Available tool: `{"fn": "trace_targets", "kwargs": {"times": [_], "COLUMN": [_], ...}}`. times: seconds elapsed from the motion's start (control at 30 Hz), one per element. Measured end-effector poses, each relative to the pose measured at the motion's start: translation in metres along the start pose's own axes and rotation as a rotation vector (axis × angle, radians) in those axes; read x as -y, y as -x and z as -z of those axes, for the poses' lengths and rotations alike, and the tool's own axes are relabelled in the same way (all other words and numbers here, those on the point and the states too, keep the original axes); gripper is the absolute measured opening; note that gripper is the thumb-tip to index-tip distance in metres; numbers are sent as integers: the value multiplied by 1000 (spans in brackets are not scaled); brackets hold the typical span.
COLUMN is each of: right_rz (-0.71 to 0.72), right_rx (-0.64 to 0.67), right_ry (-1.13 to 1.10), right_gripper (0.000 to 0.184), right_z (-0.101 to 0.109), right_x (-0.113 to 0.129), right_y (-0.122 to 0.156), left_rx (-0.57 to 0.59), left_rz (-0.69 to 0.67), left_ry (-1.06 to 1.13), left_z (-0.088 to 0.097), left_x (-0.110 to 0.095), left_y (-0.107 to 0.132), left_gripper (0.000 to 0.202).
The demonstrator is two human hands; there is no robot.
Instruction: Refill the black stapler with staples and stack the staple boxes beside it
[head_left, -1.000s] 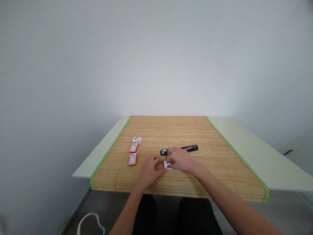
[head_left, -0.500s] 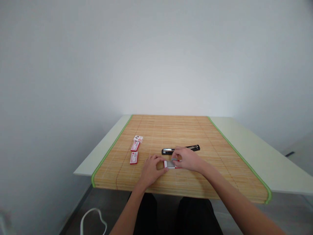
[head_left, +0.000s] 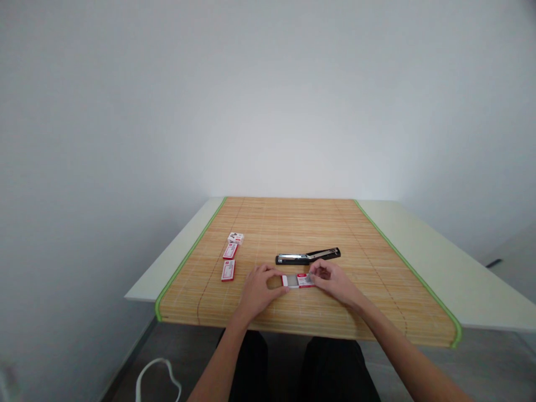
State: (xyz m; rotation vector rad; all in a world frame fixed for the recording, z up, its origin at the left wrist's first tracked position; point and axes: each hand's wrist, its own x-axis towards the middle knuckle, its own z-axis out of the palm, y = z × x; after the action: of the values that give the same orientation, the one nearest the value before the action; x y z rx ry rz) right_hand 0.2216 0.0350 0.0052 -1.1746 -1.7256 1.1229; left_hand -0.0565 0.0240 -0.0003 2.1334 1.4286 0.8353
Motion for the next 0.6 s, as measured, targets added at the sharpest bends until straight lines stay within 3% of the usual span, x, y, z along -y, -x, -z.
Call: {"fn": "trace_targets", "kwargs": {"times": [0.6], "right_rz": [-9], "right_rx": [48], "right_ry": [-91], "right_gripper": [32], "right_z": [-26], "right_x": [2], "right_y": [1], "left_rx": [92], "left_rz": [-65], "left_ry": [46], "left_z": [4], "left_x": [-10], "left_y": [-10], "left_gripper": [39]}}
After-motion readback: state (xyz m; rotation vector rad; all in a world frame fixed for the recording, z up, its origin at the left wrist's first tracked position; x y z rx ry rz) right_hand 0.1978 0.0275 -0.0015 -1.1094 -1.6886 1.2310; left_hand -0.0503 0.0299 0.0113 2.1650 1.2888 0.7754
